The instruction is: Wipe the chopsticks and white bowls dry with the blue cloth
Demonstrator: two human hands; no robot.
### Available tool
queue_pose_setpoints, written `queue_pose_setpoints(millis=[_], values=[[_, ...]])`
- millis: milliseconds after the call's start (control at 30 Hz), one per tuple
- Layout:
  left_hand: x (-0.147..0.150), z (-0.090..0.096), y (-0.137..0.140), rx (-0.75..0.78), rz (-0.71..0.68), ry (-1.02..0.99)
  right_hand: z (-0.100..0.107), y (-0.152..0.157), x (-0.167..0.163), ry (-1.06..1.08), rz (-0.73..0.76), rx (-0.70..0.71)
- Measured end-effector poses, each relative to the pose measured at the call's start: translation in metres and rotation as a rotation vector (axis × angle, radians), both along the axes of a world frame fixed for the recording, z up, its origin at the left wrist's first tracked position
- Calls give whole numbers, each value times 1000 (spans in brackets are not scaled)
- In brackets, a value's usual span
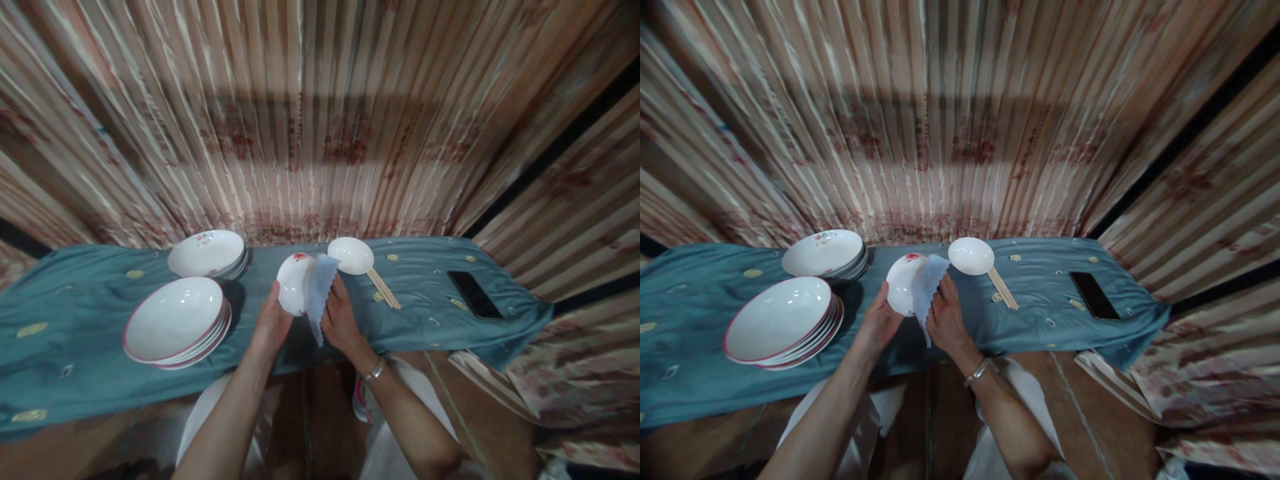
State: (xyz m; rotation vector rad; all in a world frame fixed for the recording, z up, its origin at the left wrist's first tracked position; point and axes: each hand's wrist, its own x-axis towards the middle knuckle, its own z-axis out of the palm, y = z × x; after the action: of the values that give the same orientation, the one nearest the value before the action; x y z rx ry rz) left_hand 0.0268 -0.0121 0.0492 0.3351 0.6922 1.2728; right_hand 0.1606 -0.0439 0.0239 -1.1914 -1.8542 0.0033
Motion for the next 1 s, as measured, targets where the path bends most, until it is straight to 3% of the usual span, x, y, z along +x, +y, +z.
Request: queue_pose_setpoints(millis=[167, 300, 433, 600, 767, 1000], values=[[2, -7, -3, 77, -4, 50, 0, 6, 6, -85, -69, -55], [2, -8, -4, 115, 6, 61, -10, 13, 12, 90, -139, -119], [1, -8, -1, 120, 33, 64, -21, 14, 15, 317, -162, -333], [2, -4, 0, 141, 122, 175, -25, 8, 13, 632, 12, -584], [11, -4, -8, 274, 90, 375, -18, 1, 13, 1007, 108, -721], [33, 5, -15, 500, -2, 712, -9, 0, 27, 1116, 159, -778]])
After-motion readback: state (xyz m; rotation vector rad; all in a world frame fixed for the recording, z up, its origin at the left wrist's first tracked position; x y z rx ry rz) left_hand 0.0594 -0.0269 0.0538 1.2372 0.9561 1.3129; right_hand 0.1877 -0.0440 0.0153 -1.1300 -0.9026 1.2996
